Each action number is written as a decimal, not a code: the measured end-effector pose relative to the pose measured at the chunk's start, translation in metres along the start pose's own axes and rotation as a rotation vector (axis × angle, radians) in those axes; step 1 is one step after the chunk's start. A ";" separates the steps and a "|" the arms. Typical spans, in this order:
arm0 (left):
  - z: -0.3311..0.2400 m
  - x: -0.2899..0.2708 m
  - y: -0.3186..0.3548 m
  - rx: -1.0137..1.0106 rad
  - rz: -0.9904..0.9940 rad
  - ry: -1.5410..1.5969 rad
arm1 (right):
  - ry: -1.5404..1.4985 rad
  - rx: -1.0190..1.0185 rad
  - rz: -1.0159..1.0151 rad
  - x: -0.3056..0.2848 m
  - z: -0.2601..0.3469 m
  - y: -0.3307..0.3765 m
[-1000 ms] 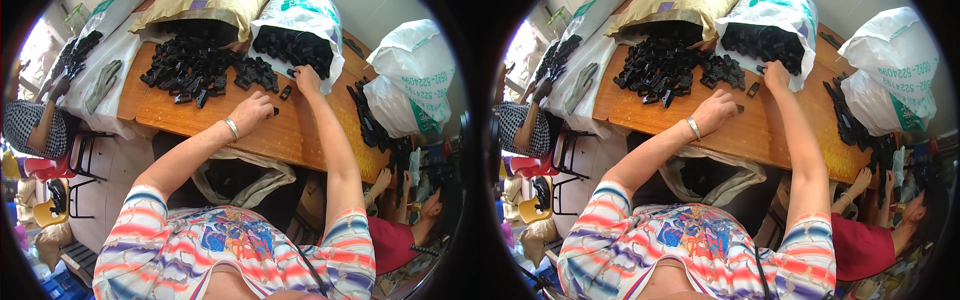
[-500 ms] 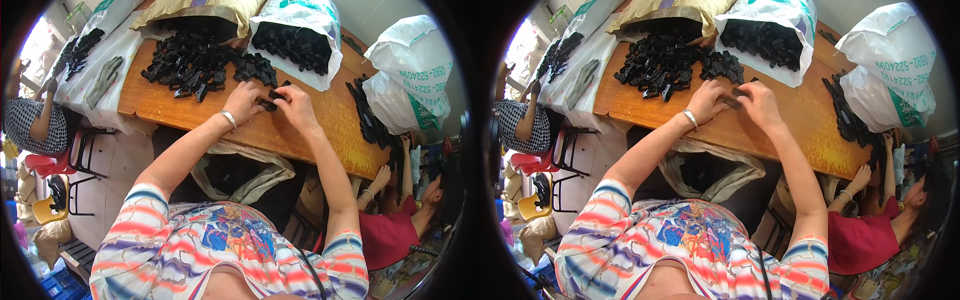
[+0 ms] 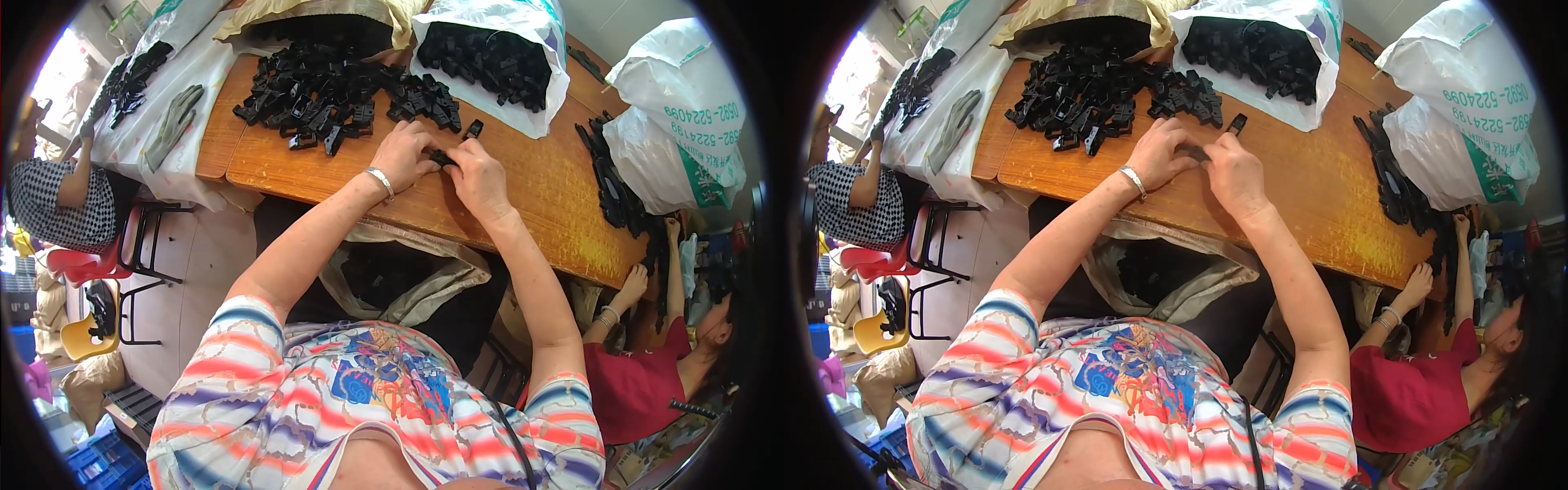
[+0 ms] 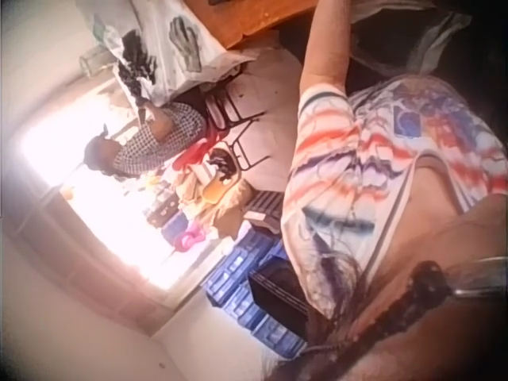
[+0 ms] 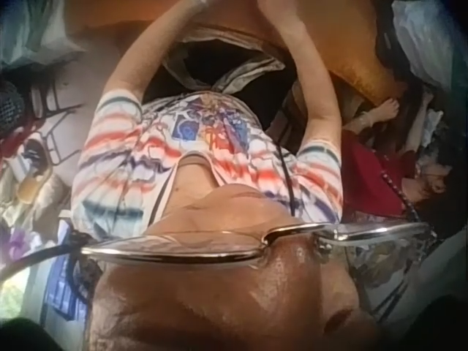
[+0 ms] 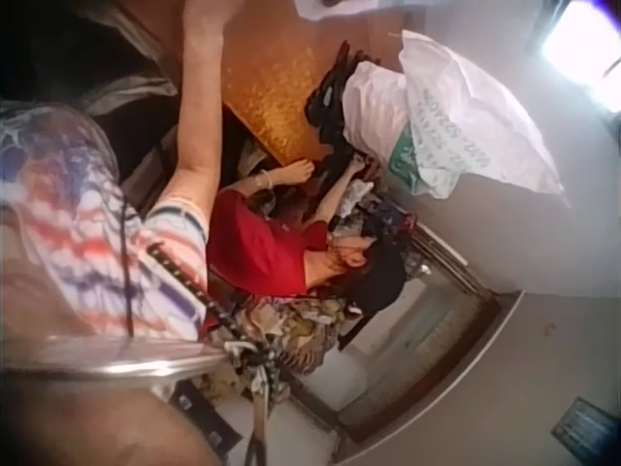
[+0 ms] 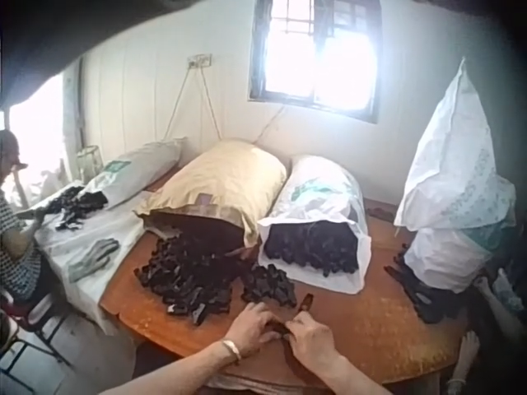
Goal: Sorting and inspecting small black plastic buckles from bags on a workbench and placing them into a collection bag.
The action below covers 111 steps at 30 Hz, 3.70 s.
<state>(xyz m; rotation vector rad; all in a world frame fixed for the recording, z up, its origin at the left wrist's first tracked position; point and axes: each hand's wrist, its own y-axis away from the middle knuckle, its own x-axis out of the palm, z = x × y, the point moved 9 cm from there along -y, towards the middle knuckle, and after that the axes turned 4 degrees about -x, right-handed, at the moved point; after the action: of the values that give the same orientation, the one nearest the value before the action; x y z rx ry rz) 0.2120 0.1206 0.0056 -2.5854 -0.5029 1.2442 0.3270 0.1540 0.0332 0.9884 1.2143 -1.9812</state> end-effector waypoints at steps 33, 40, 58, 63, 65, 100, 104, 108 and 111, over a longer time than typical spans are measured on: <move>-0.050 0.019 -0.006 0.088 -0.008 -0.199 | 0.238 0.159 -0.173 -0.038 -0.147 -0.022; -0.036 -0.014 0.043 0.121 0.011 -0.066 | 0.433 0.219 0.112 -0.016 -0.190 -0.083; -0.022 -0.020 0.042 0.063 -0.086 0.018 | -0.043 0.342 0.201 0.008 -0.131 -0.037; -0.019 -0.017 0.041 0.051 -0.074 0.032 | -0.040 0.198 0.092 -0.008 -0.107 -0.017; -0.024 -0.016 0.039 0.078 -0.087 0.028 | -0.076 0.252 0.055 -0.013 -0.112 -0.004; -0.012 -0.011 0.039 -0.062 0.020 0.046 | -0.093 0.054 -0.098 -0.016 0.027 0.024; -0.011 -0.009 0.038 -0.068 0.020 0.052 | -0.154 0.138 -0.073 -0.013 0.018 0.026; -0.011 -0.010 0.038 -0.071 0.027 0.052 | -0.087 0.065 -0.042 -0.011 0.020 0.023; -0.008 -0.011 0.038 -0.060 0.012 0.048 | 0.048 -0.029 -0.008 -0.004 0.037 0.023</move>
<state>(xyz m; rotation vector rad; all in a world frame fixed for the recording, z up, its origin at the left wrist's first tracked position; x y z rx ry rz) 0.2202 0.0812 0.0053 -2.6646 -0.5240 1.1847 0.3373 0.1119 0.0371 1.0234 1.2709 -1.9506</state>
